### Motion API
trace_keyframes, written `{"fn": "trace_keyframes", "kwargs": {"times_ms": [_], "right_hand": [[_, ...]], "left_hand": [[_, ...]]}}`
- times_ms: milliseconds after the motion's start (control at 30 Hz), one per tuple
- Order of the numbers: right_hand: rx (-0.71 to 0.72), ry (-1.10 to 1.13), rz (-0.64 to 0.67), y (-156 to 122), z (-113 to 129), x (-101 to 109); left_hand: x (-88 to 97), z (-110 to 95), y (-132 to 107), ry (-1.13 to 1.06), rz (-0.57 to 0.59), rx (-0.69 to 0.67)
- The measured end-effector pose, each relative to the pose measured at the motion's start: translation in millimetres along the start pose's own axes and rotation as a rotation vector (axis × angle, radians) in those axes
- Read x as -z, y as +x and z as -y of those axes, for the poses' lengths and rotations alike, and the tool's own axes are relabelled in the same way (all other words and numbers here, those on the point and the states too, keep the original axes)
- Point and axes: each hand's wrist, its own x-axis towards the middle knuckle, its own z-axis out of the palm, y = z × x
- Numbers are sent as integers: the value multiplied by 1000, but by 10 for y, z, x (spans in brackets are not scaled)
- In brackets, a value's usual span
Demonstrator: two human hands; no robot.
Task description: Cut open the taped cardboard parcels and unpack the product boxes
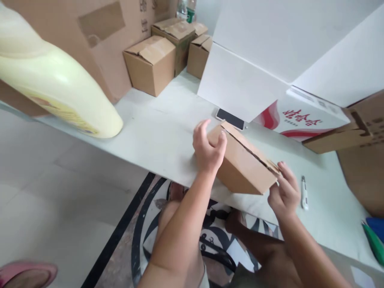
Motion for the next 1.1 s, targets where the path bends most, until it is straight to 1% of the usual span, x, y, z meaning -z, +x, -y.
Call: {"fn": "trace_keyframes", "kwargs": {"times_ms": [67,100,167,333,400,467,567,633,700,800,867,933,1000,1100], "right_hand": [[-136,-30,-77,-353,-123,202],[-221,-37,-96,-482,-202,266],[-399,-70,-89,-644,-397,368],[-814,-271,21,-780,-951,709],[-938,-321,88,-848,-1119,829],[-1027,-340,184,-918,-1220,898],[-1098,-314,291,-960,-1260,927],[-1140,-278,310,-928,-1247,928],[-1223,-183,257,-865,-1221,926],[-1342,-7,131,-757,-1166,912],[-1381,189,19,-695,-1116,889],[-1385,447,-151,-650,-1063,858],[-1353,613,-288,-625,-1019,821],[-1296,593,-361,-598,-983,767]], "left_hand": [[-149,-46,-142,9,201,6],[-227,-65,-213,13,271,10],[-373,-89,-337,17,340,29],[-664,-100,-512,-91,468,121],[-754,-88,-551,-124,509,143],[-826,-65,-578,-134,513,160],[-897,-19,-597,-139,485,179],[-929,8,-608,-145,470,188],[-955,22,-628,-154,465,195],[-990,19,-675,-168,483,192],[-1006,7,-701,-174,517,173],[-1015,-8,-715,-163,543,136],[-1016,-26,-725,-135,549,86],[-1014,-61,-765,-108,517,11]]}}
